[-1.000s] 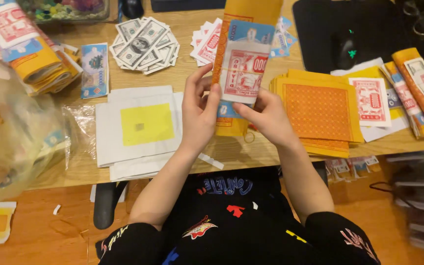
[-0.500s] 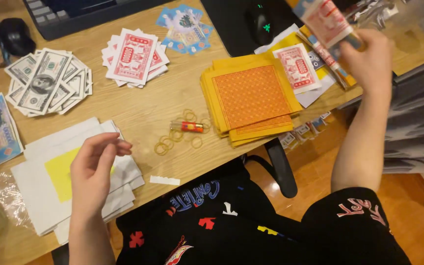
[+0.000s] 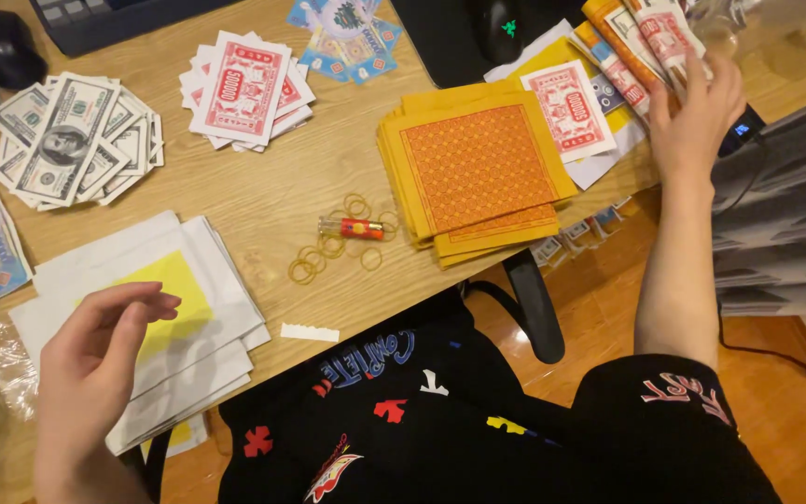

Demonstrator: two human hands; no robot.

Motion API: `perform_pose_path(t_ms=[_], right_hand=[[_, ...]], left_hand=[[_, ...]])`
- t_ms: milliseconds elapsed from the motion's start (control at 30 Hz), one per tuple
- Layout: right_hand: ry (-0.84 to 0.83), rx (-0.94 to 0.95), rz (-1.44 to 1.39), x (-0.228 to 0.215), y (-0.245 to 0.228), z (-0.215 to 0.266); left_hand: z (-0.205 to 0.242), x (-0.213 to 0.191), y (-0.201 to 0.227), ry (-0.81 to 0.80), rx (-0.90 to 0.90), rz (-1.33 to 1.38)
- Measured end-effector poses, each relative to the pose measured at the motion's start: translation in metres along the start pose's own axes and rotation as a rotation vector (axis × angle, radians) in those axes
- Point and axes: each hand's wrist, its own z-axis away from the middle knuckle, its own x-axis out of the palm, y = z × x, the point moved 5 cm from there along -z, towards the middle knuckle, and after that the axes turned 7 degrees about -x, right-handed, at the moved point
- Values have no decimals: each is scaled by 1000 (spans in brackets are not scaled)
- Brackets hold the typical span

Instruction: The person organizes stacks of Joss paper and imitation currency on a desk, placing small sheets onto larger yellow papers and securing them with rubber bands.

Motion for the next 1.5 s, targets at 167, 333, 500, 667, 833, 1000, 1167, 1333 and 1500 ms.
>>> perform_pose_path(t_ms=[167,333,500,667,833,1000,1167,1333,1500], right_hand=[[-493,-96,-561,-23,-131,-7],[-830,-463,-591,-6,-180,16],[-706,-629,-94,15,-165,36],[-714,-675,83,12,-186,35],[-645,-626,105,3,-202,25],[-640,-617,117,-6,-208,12],[-674,-641,58,7,-192,5],[-725,-554,-24,8,-192,0],[-725,-565,-49,13,-186,3]], left_hand=[[1,-17,-21,96,-130,-363],[10,-32,-48,255,210,-501],[19,-20,-45,40,527,-754],[19,0,-60,-133,534,-983],[3,9,-88,-245,449,-1112],[0,3,-81,-133,631,-944],[5,-5,-70,-92,688,-875],[2,3,-90,-116,606,-971],[-7,0,-78,-38,584,-909]])
